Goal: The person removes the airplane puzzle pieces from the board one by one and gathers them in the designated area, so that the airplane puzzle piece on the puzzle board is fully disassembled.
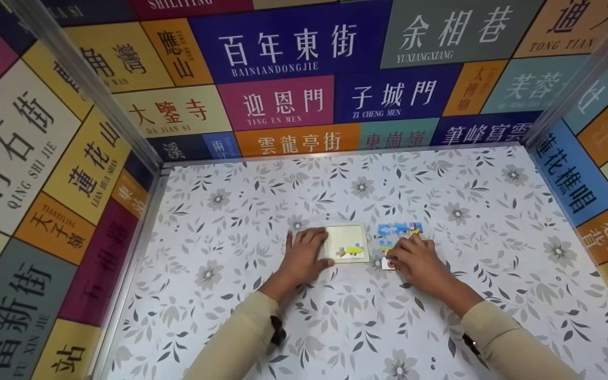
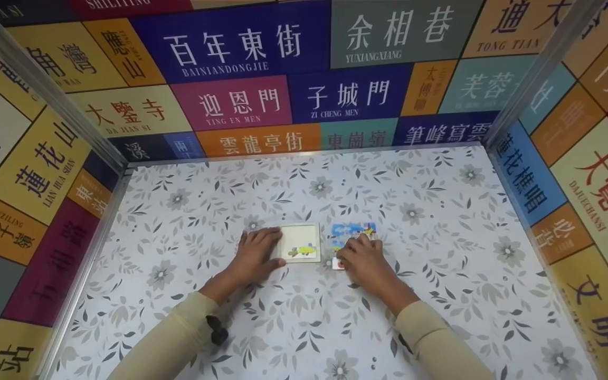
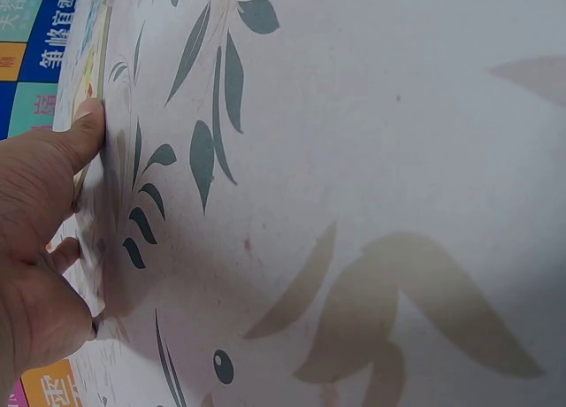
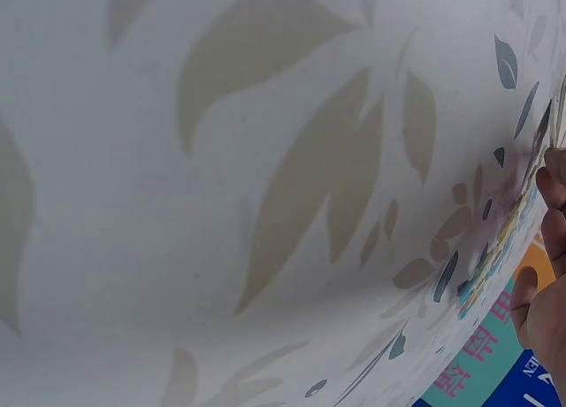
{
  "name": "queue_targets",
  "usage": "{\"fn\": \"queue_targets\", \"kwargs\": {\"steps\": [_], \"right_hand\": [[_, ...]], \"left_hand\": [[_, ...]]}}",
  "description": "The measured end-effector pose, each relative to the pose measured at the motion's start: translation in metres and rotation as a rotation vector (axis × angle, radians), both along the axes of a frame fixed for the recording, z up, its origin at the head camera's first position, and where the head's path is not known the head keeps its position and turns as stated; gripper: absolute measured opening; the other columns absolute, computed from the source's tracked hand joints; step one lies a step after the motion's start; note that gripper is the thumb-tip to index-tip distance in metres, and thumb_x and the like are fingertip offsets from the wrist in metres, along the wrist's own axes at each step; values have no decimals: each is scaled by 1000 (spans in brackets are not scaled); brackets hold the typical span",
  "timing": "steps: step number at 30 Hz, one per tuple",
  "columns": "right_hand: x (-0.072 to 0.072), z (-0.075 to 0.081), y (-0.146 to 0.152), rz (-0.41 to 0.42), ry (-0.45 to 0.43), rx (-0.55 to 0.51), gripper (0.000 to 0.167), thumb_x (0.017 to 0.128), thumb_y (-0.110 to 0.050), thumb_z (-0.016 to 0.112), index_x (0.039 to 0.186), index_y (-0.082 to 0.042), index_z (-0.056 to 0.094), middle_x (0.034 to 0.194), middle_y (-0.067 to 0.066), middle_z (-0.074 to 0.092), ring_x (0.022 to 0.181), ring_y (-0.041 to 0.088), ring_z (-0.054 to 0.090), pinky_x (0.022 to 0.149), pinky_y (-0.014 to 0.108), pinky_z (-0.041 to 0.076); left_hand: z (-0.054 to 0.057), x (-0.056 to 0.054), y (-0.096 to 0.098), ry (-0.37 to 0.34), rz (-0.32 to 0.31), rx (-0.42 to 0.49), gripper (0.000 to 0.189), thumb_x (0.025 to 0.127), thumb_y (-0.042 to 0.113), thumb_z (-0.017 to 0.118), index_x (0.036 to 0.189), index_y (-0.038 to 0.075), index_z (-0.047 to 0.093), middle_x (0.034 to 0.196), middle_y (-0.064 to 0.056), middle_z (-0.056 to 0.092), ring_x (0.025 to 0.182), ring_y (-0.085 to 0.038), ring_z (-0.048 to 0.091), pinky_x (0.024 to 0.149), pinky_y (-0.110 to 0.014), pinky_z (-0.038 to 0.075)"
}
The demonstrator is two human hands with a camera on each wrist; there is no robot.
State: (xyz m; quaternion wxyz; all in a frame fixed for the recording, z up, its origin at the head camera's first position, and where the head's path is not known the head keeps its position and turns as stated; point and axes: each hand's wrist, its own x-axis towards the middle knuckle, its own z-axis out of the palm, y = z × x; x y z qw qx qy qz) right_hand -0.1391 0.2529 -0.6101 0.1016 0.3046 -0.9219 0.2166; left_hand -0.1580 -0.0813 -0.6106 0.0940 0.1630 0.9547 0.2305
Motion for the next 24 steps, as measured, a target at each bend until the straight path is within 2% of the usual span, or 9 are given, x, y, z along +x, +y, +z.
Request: {"fn": "queue_targets", "kwargs": {"steps": [4,12,24], "right_hand": [[1,-1,0,-3,-23,-6,15,96,-9,85,109,-17,82,107,2,70,101,25,54,89,52,38],[1,-3,1,29,51,-29,17,93,-7,86,107,-17,83,105,3,70,97,25,53,85,54,39],[-1,-2,0,41,67,-8,17,92,-6,87,102,-18,82,102,2,70,97,24,54,84,50,37]], "left_hand": [[0,0,0,-8,5,-5,73,105,46,73,167,17,48,176,-1,42,164,-31,35,137,-72,10],[-1,0,0,-2,8,9,72,106,45,73,167,16,48,176,-2,42,163,-32,36,136,-73,11],[0,2,0,-7,15,12,70,106,44,74,166,17,49,175,-1,43,163,-31,37,136,-73,12]]}}
